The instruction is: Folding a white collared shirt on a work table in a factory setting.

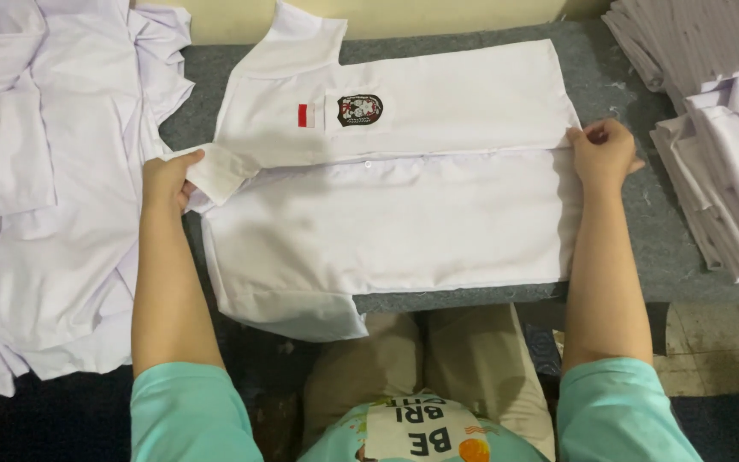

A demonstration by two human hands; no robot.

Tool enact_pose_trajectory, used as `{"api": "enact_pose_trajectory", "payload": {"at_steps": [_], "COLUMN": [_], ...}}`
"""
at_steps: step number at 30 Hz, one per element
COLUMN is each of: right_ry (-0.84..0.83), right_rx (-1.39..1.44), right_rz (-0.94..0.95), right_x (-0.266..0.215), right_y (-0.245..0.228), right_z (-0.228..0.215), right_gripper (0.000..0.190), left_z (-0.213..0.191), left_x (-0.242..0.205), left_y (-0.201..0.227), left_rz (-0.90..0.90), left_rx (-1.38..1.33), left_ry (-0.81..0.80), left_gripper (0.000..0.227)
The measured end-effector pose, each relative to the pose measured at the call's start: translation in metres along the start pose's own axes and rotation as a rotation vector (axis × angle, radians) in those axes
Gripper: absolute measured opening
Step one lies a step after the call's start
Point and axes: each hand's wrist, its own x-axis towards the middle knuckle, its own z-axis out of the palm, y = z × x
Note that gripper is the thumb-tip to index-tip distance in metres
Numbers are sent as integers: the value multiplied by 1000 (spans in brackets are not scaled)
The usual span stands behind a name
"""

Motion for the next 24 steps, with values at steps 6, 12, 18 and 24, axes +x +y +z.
{"api": "enact_pose_trajectory", "payload": {"at_steps": [6, 12, 18, 24], "right_ry": [-60, -82, -105, -115], "right_rx": [-1, -16, -11, -44], "right_rz": [-4, 11, 13, -33], "right_x": [11, 15, 8, 6], "right_y": [15, 17, 13, 15], "right_z": [6, 9, 0, 0], "right_gripper": [32, 28, 26, 28], "left_z": [-15, -23, -6, -11], "left_x": [33, 43, -9, -13], "left_y": [-24, -31, -11, -31], "left_rz": [429, 576, 202, 306], "left_rx": [711, 791, 242, -26], "left_ry": [180, 247, 3, -100], "left_gripper": [56, 67, 30, 28]}}
